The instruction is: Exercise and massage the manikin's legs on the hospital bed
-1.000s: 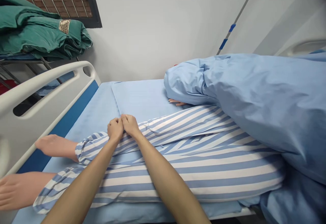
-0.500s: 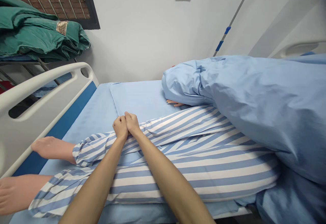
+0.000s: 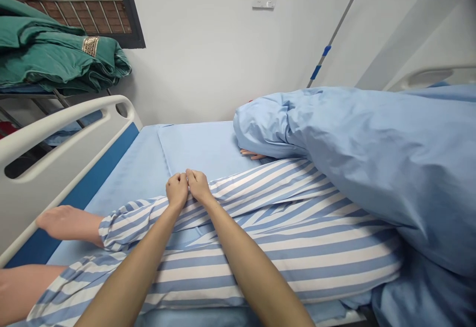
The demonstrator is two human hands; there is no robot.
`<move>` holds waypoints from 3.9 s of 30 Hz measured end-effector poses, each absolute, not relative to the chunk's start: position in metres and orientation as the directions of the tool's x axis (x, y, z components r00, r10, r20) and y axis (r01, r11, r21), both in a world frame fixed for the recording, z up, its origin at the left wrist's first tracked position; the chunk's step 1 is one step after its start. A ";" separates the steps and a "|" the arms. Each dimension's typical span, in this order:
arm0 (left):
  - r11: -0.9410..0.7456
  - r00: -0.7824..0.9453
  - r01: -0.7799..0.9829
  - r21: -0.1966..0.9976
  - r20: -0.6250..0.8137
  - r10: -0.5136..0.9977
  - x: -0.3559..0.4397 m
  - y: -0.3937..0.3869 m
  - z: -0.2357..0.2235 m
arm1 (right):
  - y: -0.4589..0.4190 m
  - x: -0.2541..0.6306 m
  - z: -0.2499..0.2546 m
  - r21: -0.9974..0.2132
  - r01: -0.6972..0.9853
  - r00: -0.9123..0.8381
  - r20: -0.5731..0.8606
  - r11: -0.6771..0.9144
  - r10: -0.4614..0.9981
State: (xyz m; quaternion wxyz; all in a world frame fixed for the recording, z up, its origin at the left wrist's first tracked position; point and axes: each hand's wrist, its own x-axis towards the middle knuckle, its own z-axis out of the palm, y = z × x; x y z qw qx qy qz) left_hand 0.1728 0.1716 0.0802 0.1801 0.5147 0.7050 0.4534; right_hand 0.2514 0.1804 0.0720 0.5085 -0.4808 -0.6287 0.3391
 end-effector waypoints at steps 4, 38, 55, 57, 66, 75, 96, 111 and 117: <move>-0.023 -0.442 0.351 0.936 0.187 0.877 0.191 0.181 0.088 | 0.187 0.258 0.076 -0.970 0.001 0.002 0.242 0.242 0.970; -0.066 -0.339 0.523 0.850 0.278 0.899 0.256 0.189 0.083 | 0.202 0.321 0.078 -0.936 -0.344 0.044 0.062 0.074 0.997; -0.052 -0.237 0.689 0.723 0.293 0.926 0.258 0.182 0.075 | 0.187 0.364 0.090 -0.762 0.552 -0.044 0.380 0.340 0.924; -0.036 -0.240 0.691 0.722 0.276 0.931 0.259 0.184 0.076 | 0.189 0.366 0.085 -0.815 0.467 -0.005 0.387 0.345 0.922; -0.015 -0.330 0.555 0.832 0.236 0.914 0.308 0.198 0.093 | 0.204 0.378 0.086 -0.959 -0.098 0.106 0.256 0.266 0.961; 0.109 -0.344 0.642 0.759 0.158 0.926 0.318 0.192 0.083 | 0.204 0.378 0.096 -0.943 0.270 0.163 0.242 0.193 0.956; 0.079 -0.324 0.572 0.816 0.135 0.936 0.366 0.209 0.094 | 0.221 0.427 0.087 -0.965 -0.111 0.167 0.216 0.236 0.962; 0.113 -0.281 0.726 0.678 0.143 0.949 0.371 0.203 0.086 | 0.206 0.454 0.096 -0.737 0.621 0.096 0.410 0.267 0.907; -0.005 -0.255 0.571 0.821 0.183 0.950 0.394 0.218 0.099 | 0.220 0.462 0.091 -0.915 0.269 0.243 0.367 0.302 0.898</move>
